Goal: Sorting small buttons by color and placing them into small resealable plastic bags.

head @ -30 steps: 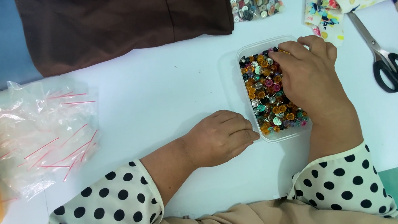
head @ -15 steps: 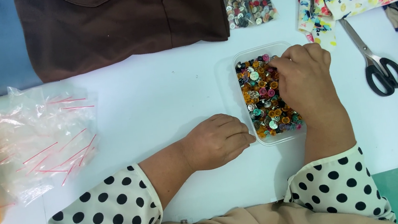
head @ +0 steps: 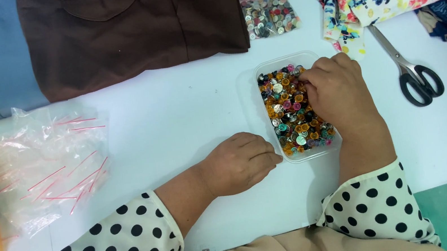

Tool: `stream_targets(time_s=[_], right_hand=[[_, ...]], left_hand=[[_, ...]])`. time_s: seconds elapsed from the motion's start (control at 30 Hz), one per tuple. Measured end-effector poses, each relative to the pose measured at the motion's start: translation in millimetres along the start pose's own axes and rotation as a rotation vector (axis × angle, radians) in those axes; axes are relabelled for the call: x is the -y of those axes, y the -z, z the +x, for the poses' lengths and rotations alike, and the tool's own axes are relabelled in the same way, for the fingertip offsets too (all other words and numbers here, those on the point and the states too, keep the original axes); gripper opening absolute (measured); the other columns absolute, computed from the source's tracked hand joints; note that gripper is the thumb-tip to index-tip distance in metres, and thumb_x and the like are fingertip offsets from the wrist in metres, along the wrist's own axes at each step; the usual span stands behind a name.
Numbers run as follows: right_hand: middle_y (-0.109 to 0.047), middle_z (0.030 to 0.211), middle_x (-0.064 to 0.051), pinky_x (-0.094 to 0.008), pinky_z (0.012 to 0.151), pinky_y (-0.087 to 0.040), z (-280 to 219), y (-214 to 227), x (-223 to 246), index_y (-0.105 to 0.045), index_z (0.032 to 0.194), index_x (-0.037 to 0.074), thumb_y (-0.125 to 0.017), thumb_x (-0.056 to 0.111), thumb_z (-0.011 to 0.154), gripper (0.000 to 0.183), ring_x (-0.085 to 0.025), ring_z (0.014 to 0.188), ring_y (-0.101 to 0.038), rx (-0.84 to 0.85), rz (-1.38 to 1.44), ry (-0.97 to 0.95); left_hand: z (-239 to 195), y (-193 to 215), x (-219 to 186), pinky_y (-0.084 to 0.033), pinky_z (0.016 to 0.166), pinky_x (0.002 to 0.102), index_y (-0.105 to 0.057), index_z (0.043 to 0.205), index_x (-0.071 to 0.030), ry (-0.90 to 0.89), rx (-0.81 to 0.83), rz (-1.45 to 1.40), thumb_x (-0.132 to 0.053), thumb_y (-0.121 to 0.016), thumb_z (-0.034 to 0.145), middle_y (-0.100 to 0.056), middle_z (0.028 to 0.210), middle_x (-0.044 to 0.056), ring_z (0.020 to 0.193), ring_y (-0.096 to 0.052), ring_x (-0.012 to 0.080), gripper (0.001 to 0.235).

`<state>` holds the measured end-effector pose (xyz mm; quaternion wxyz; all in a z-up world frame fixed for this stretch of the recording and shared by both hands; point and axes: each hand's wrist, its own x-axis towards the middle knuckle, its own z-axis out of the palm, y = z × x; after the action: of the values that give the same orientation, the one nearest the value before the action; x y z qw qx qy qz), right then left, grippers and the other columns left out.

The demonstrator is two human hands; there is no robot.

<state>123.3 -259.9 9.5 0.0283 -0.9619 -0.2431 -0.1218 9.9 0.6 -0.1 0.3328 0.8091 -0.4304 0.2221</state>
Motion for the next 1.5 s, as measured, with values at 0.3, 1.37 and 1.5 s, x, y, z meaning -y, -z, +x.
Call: stream_targets(time_s=[0.3, 1.37, 1.5], right_hand=[[-0.068, 0.1, 0.001, -0.037, 0.102, -0.039, -4, 23, 18, -0.077, 0.107, 0.016, -0.075, 0.016, 0.105, 0.003, -0.022, 0.102, -0.061, -0.32, -0.094, 0.223], [-0.067, 0.094, -0.011, -0.042, 0.081, -0.052, 20, 76, 91, -0.074, 0.113, 0.007, -0.068, 0.019, 0.1, 0.018, -0.03, 0.09, -0.067, -0.182, 0.248, 0.437], [-0.073, 0.099, -0.011, -0.048, 0.081, -0.053, 31, 65, 30, -0.076, 0.121, 0.008, -0.07, 0.012, 0.098, 0.024, -0.034, 0.095, -0.067, 0.066, -0.01, 0.129]], left_hand=[[-47, 56, -20, -0.06, 0.089, 0.035, -0.068, 0.097, -0.012, 0.091, -0.015, 0.103, -0.018, -0.066, 0.1, -0.066, 0.093, 0.002, 0.092, -0.069, 0.0198, 0.008], [-101, 97, 34, -0.052, 0.1, 0.045, -0.074, 0.11, -0.009, 0.492, 0.271, 0.131, -0.036, -0.068, 0.099, -0.072, 0.097, 0.009, 0.107, -0.067, 0.0277, 0.029], [-110, 89, 41, -0.053, 0.086, 0.041, -0.074, 0.105, -0.012, 0.321, 0.082, 0.122, -0.032, -0.07, 0.097, -0.069, 0.096, 0.003, 0.094, -0.066, 0.0261, 0.022]])
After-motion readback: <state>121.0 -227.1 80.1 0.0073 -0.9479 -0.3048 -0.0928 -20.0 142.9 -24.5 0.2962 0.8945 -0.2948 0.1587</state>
